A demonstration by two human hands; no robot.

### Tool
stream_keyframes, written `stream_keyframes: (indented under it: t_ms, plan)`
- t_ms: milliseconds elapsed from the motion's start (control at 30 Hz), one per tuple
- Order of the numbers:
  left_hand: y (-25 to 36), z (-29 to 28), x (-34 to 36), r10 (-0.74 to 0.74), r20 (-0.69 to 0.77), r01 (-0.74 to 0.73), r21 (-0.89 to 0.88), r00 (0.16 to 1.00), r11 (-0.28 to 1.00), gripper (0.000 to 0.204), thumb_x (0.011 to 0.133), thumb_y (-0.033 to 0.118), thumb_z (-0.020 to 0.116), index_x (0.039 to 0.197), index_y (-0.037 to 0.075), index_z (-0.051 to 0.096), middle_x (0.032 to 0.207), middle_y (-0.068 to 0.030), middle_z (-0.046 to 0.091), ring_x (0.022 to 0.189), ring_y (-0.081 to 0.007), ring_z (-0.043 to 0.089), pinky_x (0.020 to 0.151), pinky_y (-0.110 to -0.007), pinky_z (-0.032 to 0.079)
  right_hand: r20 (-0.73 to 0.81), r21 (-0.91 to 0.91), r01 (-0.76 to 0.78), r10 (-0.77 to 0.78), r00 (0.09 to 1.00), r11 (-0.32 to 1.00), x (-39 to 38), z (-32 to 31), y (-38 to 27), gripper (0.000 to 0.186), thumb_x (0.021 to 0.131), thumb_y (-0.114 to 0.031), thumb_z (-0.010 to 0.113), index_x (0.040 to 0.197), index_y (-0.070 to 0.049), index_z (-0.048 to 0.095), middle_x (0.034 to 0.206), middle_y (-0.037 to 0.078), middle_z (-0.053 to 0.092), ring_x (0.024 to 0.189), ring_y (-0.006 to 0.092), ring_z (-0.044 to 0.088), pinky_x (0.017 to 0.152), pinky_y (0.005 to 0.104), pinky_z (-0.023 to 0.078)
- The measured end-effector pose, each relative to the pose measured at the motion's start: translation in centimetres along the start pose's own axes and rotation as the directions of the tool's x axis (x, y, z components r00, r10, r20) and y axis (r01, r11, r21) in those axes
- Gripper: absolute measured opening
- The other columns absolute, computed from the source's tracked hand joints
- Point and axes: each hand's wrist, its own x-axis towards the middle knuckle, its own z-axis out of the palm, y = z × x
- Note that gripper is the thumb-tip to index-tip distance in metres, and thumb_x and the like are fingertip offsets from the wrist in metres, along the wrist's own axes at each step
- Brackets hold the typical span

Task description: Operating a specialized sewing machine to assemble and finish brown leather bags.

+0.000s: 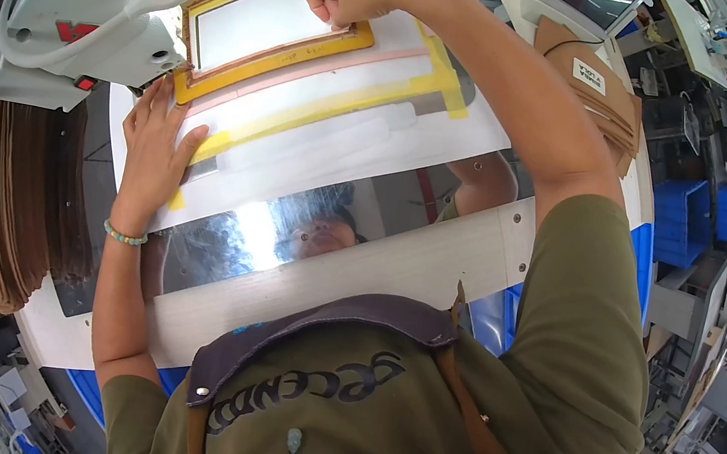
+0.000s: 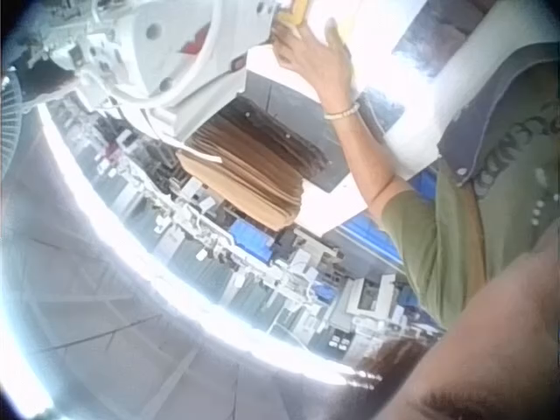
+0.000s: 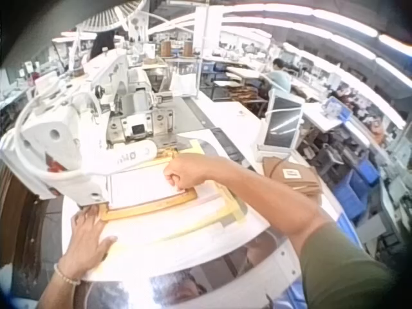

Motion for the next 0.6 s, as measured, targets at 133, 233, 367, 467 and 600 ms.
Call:
stream_keyframes:
  t_ms: [133,233,367,467,600]
  plan:
    - [-0.1,0.1,0.0,-0.014,-0.019,0.014,-0.004,1.0,1.0,0.062,0.105,0.052,0.054,0.144,0.004,0.061,0.162,-0.0235,0.041,0.154,-0.0392,0.031,0.123,-0.052,0.021,0.098,-0.109,0.007,0.004,0.995,0.994,1.0,-1.1,-1.1,0.013,0.074,-0.002,0.077,0.079,-0.006,0.066,0.073,0.005,0.068,0.071,0.018,0.065,0.061,0.0359,0.048]
    - [0.0,0.1,0.1,-0.027,-0.001,0.027,0.0,1.0,1.0,0.061,0.104,0.051,0.055,0.143,0.004,0.062,0.162,-0.0234,0.042,0.153,-0.0394,0.031,0.123,-0.052,0.021,0.166,-0.161,0.003,0.024,0.986,0.987,1.6,-1.4,-1.9,0.013,0.074,0.001,0.074,0.077,-0.006,0.064,0.072,0.006,0.067,0.069,0.0185,0.064,0.061,0.0346,0.048]
    - [0.2,0.1,0.2,-0.033,-0.002,0.033,-0.009,0.999,0.999,0.06,0.105,0.05,0.055,0.142,0.004,0.062,0.162,-0.0232,0.041,0.153,-0.0397,0.031,0.123,-0.052,0.021,0.219,-0.227,-0.009,0.06,0.974,0.974,1.9,-1.1,-2.0,0.012,0.075,0.003,0.068,0.082,-0.006,0.068,0.075,0.008,0.067,0.073,0.0212,0.065,0.064,0.0374,0.05]
    - [0.2,0.2,0.1,-0.025,0.007,0.025,0.0,1.0,1.0,0.059,0.105,0.045,0.055,0.146,0.004,0.058,0.162,-0.0239,0.04,0.153,-0.0401,0.03,0.123,-0.051,0.021,0.283,-0.361,0.027,0.082,0.955,0.932,2.1,-0.4,-1.5,0.017,0.081,0.003,0.06,0.088,-0.006,0.072,0.08,0.009,0.069,0.077,0.0235,0.066,0.067,0.0403,0.052]
    - [0.1,0.4,0.1,-0.012,-0.031,0.012,0.022,0.999,1.0,0.06,0.105,0.051,0.054,0.142,0.005,0.063,0.162,-0.0229,0.041,0.153,-0.0399,0.031,0.123,-0.052,0.021,-0.083,-0.603,-0.147,0.122,0.989,0.784,2.3,2.0,-1.1,0.026,0.089,0.001,0.049,0.094,-0.005,0.074,0.09,0.01,0.071,0.084,0.027,0.068,0.077,0.039,0.055]
